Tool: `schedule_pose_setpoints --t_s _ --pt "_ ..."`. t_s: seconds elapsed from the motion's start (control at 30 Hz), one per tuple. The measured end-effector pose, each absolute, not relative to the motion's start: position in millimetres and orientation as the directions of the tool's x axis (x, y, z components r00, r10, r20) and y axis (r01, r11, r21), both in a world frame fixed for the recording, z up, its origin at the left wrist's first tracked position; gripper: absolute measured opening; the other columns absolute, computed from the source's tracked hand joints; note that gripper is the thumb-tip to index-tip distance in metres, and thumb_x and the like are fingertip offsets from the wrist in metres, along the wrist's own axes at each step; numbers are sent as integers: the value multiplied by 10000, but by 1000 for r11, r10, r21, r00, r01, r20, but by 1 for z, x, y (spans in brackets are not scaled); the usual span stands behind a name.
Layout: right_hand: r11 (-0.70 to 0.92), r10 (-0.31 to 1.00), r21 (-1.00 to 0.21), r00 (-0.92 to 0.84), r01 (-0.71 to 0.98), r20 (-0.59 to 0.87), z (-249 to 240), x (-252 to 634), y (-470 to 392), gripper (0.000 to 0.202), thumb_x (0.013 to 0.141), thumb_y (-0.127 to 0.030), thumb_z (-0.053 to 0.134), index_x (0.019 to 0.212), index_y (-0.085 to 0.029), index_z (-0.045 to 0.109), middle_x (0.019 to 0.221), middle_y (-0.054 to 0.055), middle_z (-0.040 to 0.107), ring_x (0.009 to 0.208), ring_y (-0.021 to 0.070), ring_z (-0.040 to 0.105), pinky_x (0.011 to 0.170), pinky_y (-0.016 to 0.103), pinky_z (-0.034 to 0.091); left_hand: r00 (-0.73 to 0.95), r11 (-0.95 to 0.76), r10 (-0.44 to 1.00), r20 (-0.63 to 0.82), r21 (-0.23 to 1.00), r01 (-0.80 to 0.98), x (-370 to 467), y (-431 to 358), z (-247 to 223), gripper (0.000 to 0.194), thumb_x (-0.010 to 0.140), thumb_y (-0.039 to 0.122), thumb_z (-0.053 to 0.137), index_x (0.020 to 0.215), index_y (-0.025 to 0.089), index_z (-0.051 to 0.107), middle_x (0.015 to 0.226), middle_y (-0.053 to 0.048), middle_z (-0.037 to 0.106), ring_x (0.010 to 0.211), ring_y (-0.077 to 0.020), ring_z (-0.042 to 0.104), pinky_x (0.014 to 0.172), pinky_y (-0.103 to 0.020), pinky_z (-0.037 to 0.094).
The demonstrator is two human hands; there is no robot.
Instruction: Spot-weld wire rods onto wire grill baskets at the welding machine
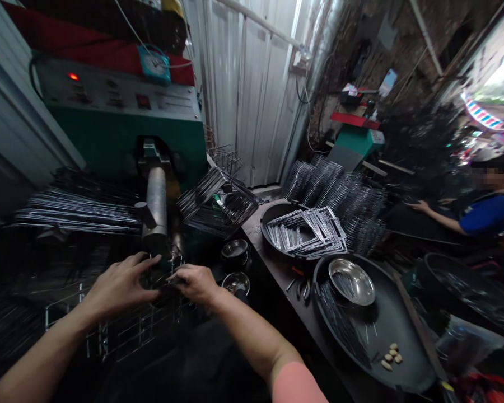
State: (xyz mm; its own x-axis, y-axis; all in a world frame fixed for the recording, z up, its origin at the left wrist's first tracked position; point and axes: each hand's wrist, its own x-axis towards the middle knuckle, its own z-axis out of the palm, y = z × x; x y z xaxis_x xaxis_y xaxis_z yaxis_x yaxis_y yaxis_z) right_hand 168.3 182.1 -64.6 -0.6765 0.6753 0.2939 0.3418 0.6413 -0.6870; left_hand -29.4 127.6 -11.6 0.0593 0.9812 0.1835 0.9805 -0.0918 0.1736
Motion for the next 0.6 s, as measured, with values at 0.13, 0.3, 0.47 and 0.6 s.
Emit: schedule_pose_setpoints --t_s 0.13,0.3,0.47,0.6 --pt "640 665 -695 -690 327 287 -61 158 199 95 858 -182 737 942 -224 753 1085 37 751 1019 159 710 875 218 513 24 -57 985 169 191 980 -36 140 -12 634 634 461 610 1218 225 682 1228 -159 657 1082 -371 649 884 -483 533" --pt "621 672 -737 -665 265 327 -64 161 193 153 867 -211 727 1013 -232 763 1118 56 750 1046 180 709 922 261 525 -5 -23 990 137 202 979 -31 135 -12 654 643 475 621 1251 241 669 1173 -132 665 1081 -366 646 892 -473 530" --pt "499 789 -845 -503 192 352 -80 193 170 311 817 -315 775 1115 -226 760 1108 73 764 1035 209 710 944 325 538 -88 72 993 79 179 981 -31 141 -5 755 643 466 640 1351 207 605 1433 -157 547 1265 -401 546 1013 -496 475" --pt "226 926 -930 -359 289 113 -115 228 151 173 809 -315 731 916 -198 802 845 38 778 810 196 718 775 294 557 -136 131 991 5 232 964 -39 156 -6 757 681 487 619 1373 185 568 1522 -140 473 1289 -358 544 1043 -441 457"
